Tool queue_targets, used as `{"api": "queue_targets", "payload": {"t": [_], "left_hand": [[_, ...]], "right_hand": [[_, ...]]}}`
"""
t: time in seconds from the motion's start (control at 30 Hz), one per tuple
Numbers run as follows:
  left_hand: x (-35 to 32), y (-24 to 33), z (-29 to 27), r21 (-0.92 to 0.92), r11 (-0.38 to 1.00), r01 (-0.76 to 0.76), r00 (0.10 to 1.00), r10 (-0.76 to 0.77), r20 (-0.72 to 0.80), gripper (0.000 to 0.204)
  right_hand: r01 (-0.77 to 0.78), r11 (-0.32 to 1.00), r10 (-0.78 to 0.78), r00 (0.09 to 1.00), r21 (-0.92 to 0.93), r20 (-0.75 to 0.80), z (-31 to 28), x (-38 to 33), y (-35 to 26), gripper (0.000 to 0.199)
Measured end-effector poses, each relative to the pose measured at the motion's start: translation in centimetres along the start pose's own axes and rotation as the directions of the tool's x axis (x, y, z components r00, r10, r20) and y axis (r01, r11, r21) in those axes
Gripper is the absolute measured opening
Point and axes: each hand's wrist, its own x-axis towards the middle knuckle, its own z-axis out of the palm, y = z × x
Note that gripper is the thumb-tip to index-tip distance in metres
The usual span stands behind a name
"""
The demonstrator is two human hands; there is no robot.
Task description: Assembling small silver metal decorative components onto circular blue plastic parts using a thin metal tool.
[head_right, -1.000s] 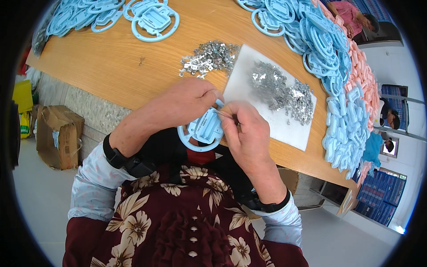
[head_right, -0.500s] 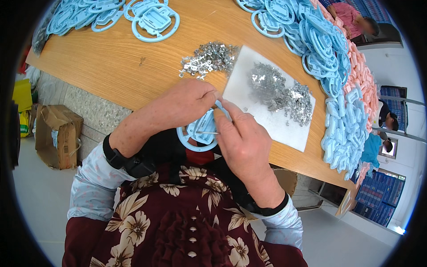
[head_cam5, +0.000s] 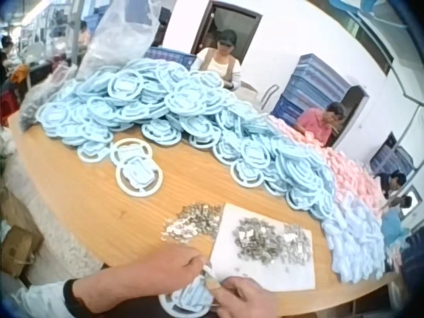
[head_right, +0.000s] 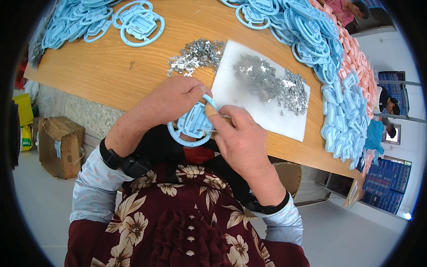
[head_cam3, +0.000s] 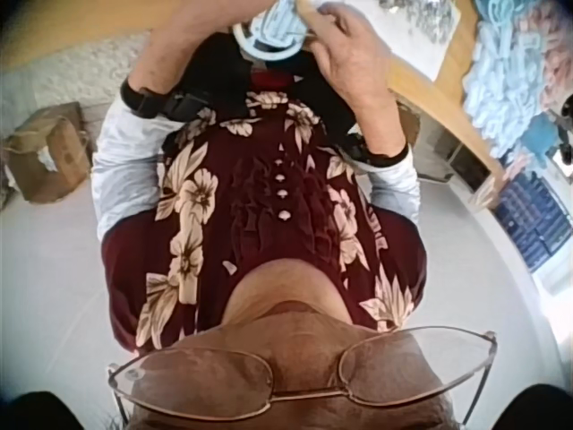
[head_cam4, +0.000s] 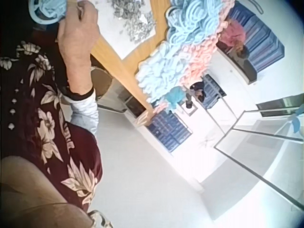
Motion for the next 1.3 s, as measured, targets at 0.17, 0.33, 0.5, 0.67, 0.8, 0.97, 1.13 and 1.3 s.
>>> {"api": "queue_targets", "payload": {"t": [0.17,0.33,0.5,0.67,0.8,0.97,1.13,1.3], "left_hand": [[0.0,0.5,-0.2,-0.006,0.999,0.049,0.998,-0.049,0.032,0.038],[-0.2,0.5,-0.2,-0.02,0.999,0.035,0.999,-0.035,0.022,0.04],[-0.1,0.6,-0.2,-0.023,0.997,0.069,0.997,-0.069,0.026,0.039],[0.0,0.4,-0.2,0.019,0.999,0.04,0.998,-0.041,0.041,0.039],[-0.1,0.8,-0.5,-0.112,0.989,0.095,0.995,-0.09,0.048,0.039],[-0.6,1.0,-0.1,-0.221,0.972,0.085,0.992,-0.102,-0.067,0.039],[-0.7,2.8,-0.6,-0.308,0.921,0.24,0.97,-0.24,0.038,0.037],[-1.0,2.1,-0.1,-0.326,0.922,0.208,0.977,-0.208,0.034,0.038]], "right_hand": [[-0.129,0.95,0.161,0.983,0.284,-0.092,0.3,-0.2,0.5,0.04],[-0.23,0.938,0.24,0.971,0.258,-0.007,-0.5,0.2,-0.8,0.037],[-0.104,0.992,0.108,0.993,0.075,-0.047,0.6,-0.4,0.2,0.033],[-0.14,0.984,0.143,0.99,0.108,-0.017,0.4,0.3,-0.5,0.027],[-0.396,0.869,0.399,0.915,0.297,0.052,0.2,0.0,-0.5,0.022],[-0.276,0.901,0.3,0.954,0.334,-0.021,-0.4,-0.2,-0.7,0.017],[-0.199,0.98,0.199,0.979,-0.001,-0.034,-0.7,-0.1,-1.2,0.021],[-0.213,0.967,0.235,0.96,-0.142,0.155,-2.6,1.4,-3.6,0.034]]}}
